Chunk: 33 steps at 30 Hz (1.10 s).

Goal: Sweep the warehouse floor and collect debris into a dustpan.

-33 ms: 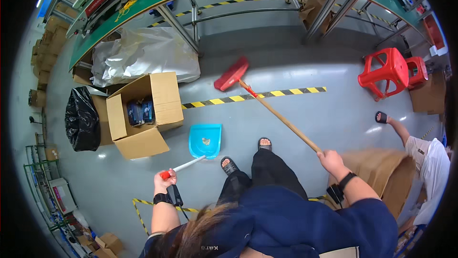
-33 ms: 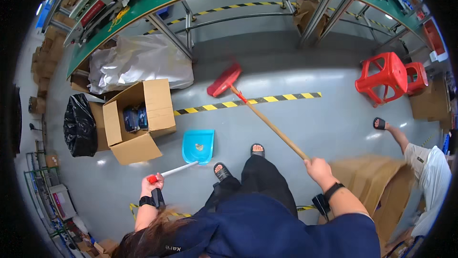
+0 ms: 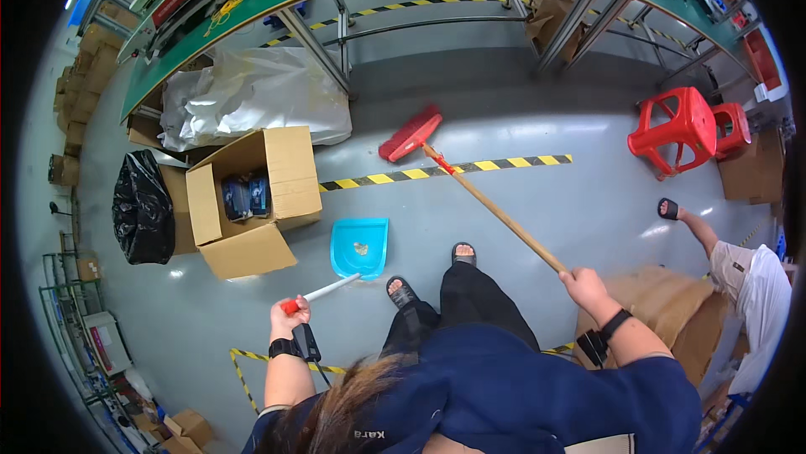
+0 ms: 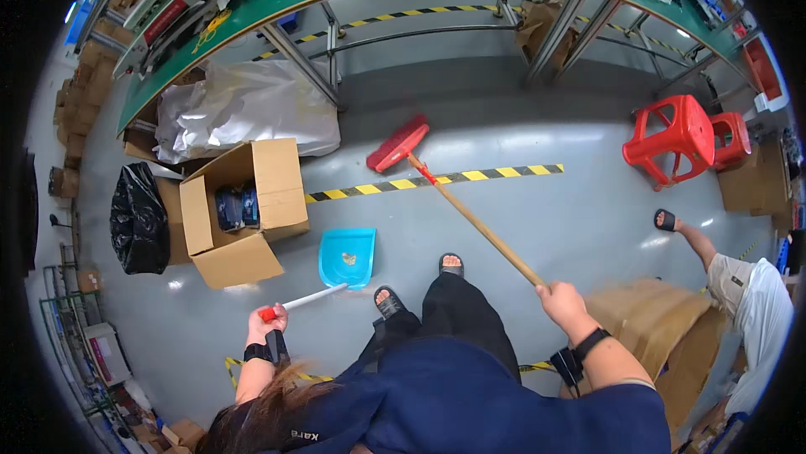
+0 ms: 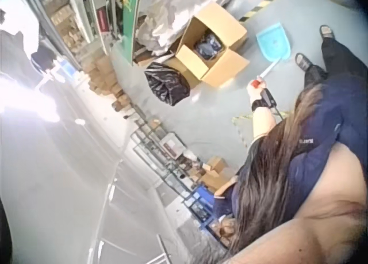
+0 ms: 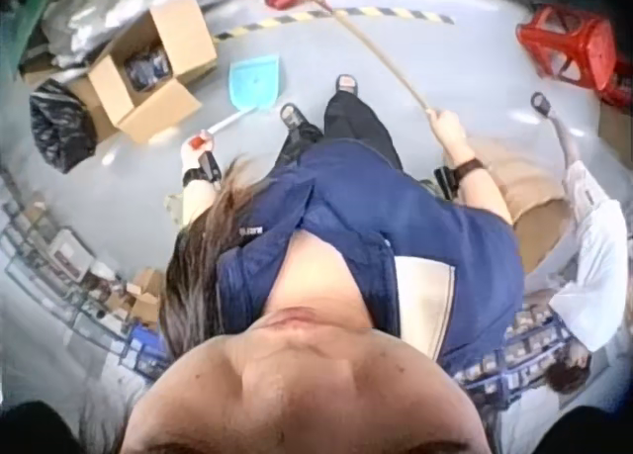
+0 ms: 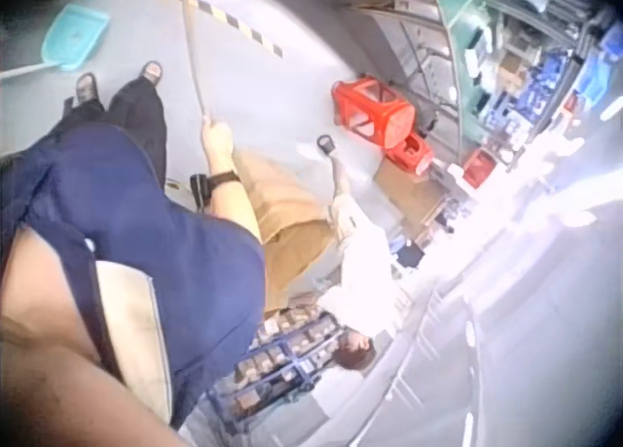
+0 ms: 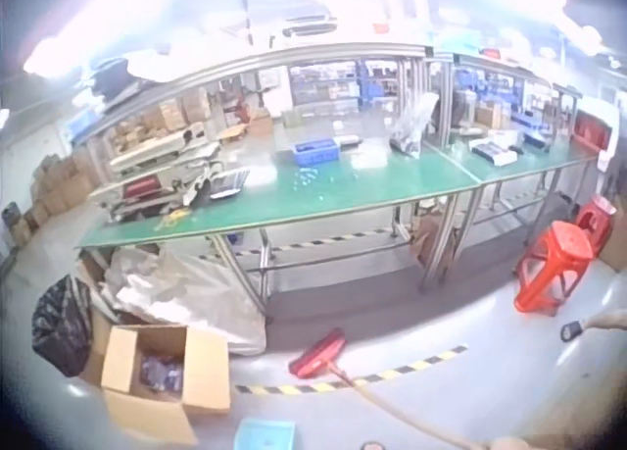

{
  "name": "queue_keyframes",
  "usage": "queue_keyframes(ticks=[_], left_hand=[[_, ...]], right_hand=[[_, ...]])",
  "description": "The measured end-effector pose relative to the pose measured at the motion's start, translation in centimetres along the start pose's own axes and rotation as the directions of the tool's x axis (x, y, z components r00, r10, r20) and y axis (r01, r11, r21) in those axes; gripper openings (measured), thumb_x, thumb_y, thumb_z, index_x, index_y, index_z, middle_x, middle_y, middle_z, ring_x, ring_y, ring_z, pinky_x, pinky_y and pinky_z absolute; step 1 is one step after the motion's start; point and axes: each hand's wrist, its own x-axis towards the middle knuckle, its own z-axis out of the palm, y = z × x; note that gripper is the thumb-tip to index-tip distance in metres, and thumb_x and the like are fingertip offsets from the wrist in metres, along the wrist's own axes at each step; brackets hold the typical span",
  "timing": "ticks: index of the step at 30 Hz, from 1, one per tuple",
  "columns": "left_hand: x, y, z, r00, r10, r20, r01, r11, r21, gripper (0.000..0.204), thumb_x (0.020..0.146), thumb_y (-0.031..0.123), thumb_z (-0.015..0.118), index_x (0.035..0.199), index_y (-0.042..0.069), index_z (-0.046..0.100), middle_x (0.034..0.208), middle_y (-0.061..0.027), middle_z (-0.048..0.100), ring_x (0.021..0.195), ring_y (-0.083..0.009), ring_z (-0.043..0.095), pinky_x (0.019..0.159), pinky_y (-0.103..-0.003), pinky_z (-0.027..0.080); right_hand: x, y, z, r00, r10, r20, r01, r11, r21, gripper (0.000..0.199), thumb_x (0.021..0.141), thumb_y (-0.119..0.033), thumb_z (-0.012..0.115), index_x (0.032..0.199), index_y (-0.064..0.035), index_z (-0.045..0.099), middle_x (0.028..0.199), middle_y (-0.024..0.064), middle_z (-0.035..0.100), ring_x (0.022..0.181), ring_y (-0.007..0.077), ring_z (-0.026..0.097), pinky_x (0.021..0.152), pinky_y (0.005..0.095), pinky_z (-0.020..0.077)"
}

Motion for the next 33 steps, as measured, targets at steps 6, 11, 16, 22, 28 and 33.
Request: queue_keyframes(ticks=[6, 11, 16, 22, 28, 33], left_hand=[[-0.7, -0.6, -3.7, 0.983, -0.184, -0.024, 0.181, 0.977, -0.110, 0.020, 0.077, 0.012, 0.034, 0.084, -0.008, 0.033, 0.065, -0.0097, 0.041, 0.048, -0.0150, 0.040, 0.043, -0.022, 0.039], [-5.2, -2.4, -7.2, 0.991, -0.122, -0.053, 0.118, 0.991, -0.062, 0.030, 0.079, 0.012, 0.033, 0.094, -0.015, 0.031, 0.067, -0.0086, 0.041, 0.048, -0.0130, 0.039, 0.043, -0.021, 0.037], [-7.1, -1.6, -10.3, 0.981, -0.189, -0.044, 0.186, 0.981, -0.051, 0.032, 0.080, 0.013, 0.033, 0.097, -0.014, 0.030, 0.064, -0.0064, 0.042, 0.049, -0.0128, 0.040, 0.042, -0.020, 0.034], [-7.3, -0.6, -11.5, 0.976, -0.197, -0.093, 0.191, 0.979, -0.067, 0.029, 0.080, 0.013, 0.033, 0.095, -0.011, 0.032, 0.064, -0.0060, 0.042, 0.049, -0.0124, 0.040, 0.043, -0.021, 0.034], [-5.2, 1.5, -13.9, 0.985, -0.160, -0.057, 0.162, 0.986, 0.030, 0.016, 0.079, 0.013, 0.032, 0.081, -0.002, 0.035, 0.065, -0.0061, 0.042, 0.049, -0.0123, 0.040, 0.043, -0.023, 0.034], [-4.1, 2.4, -14.5, 0.984, -0.180, 0.011, 0.180, 0.983, 0.044, 0.015, 0.079, 0.012, 0.030, 0.081, -0.002, 0.035, 0.064, -0.0051, 0.041, 0.048, -0.0118, 0.038, 0.044, -0.023, 0.034]], right_hand=[[-5.4, -1.4, -4.2, 0.998, -0.040, 0.054, 0.040, 0.999, -0.003, 0.038, 0.076, -0.034, 0.046, 0.074, 0.0019, 0.056, 0.073, 0.0230, 0.054, 0.072, 0.0361, 0.053, 0.065, 0.0400, 0.0416], [1.7, -6.9, -5.0, 0.942, -0.307, 0.138, 0.334, 0.906, -0.259, 0.040, 0.078, -0.037, 0.041, 0.076, 0.0000, 0.057, 0.074, 0.0208, 0.056, 0.073, 0.0349, 0.053, 0.067, 0.0404, 0.0423], [9.6, -14.7, -2.0, 0.889, -0.406, 0.214, 0.458, 0.759, -0.464, 0.042, 0.074, -0.042, 0.045, 0.079, -0.0026, 0.058, 0.079, 0.0174, 0.057, 0.077, 0.0316, 0.054, 0.070, 0.0395, 0.0422], [9.4, -9.0, -8.4, 0.971, -0.233, 0.058, 0.234, 0.859, -0.455, 0.043, 0.068, -0.042, 0.052, 0.080, -0.0006, 0.059, 0.079, 0.0179, 0.057, 0.078, 0.0315, 0.054, 0.070, 0.0366, 0.0412], [-1.1, -3.7, -18.5, 0.978, -0.079, -0.195, -0.025, 0.878, -0.478, 0.035, 0.064, -0.034, 0.057, 0.069, 0.0009, 0.059, 0.063, 0.0166, 0.056, 0.061, 0.0284, 0.056, 0.061, 0.0348, 0.0436], [-9.5, -4.7, -18.3, 0.890, -0.275, -0.364, -0.030, 0.762, -0.647, 0.036, 0.068, -0.033, 0.054, 0.058, 0.0012, 0.056, 0.059, 0.0177, 0.054, 0.060, 0.0320, 0.054, 0.060, 0.0386, 0.0427]])
